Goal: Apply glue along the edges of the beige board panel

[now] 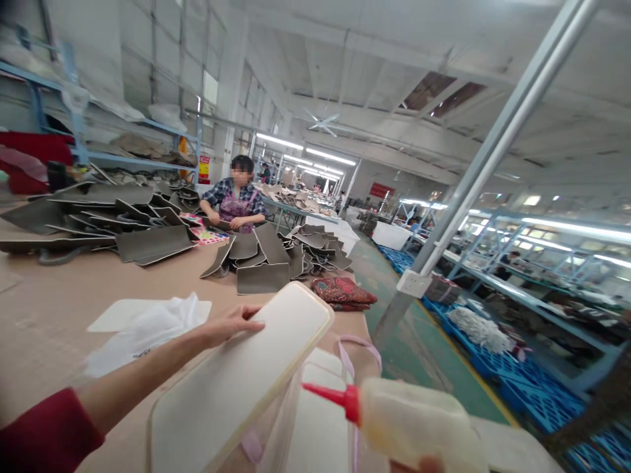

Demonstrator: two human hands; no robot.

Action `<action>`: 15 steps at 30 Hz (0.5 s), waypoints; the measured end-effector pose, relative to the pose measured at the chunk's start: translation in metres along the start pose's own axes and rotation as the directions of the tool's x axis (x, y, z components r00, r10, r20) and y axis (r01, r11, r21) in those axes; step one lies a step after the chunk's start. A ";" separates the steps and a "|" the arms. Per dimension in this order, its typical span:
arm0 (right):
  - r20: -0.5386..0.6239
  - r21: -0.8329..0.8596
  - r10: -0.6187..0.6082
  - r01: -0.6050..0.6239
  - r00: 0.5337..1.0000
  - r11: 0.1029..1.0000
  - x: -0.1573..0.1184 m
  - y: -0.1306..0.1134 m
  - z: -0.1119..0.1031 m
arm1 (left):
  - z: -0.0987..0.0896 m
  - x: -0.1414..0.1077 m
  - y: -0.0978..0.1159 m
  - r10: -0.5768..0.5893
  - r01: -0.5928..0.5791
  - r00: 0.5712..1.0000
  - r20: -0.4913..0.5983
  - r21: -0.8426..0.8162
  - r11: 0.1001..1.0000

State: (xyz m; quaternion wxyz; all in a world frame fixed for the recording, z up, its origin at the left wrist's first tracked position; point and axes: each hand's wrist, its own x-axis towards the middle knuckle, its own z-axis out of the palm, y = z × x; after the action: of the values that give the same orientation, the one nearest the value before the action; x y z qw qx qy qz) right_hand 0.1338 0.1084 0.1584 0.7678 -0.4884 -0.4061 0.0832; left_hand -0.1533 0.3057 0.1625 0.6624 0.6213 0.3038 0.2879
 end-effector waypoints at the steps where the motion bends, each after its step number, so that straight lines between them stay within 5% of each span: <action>1: -0.054 0.037 0.009 -0.007 0.998 0.999 0.012 -0.005 -0.006 | 0.001 -0.007 0.003 0.011 -0.011 0.999 0.040 0.014 1.000; 4: -0.196 0.175 0.130 -0.096 0.972 0.980 0.034 -0.026 -0.015 | 0.003 -0.024 0.016 0.011 -0.019 0.993 0.117 0.066 0.998; 8: -0.168 0.237 0.186 -0.143 0.968 0.961 0.038 -0.046 -0.012 | 0.005 -0.037 0.032 0.001 -0.024 0.984 0.177 0.132 0.991; 15: -0.051 0.179 0.160 -0.149 0.986 0.973 0.040 -0.023 -0.025 | 0.006 -0.045 0.044 0.011 -0.058 0.967 0.254 0.176 0.983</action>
State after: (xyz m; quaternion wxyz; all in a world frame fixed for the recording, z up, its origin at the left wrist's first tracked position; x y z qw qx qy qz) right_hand 0.1712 0.1009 0.1945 0.8116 -0.4520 -0.3328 0.1618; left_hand -0.1787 0.2704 0.2086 0.6310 0.7159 0.2314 0.1892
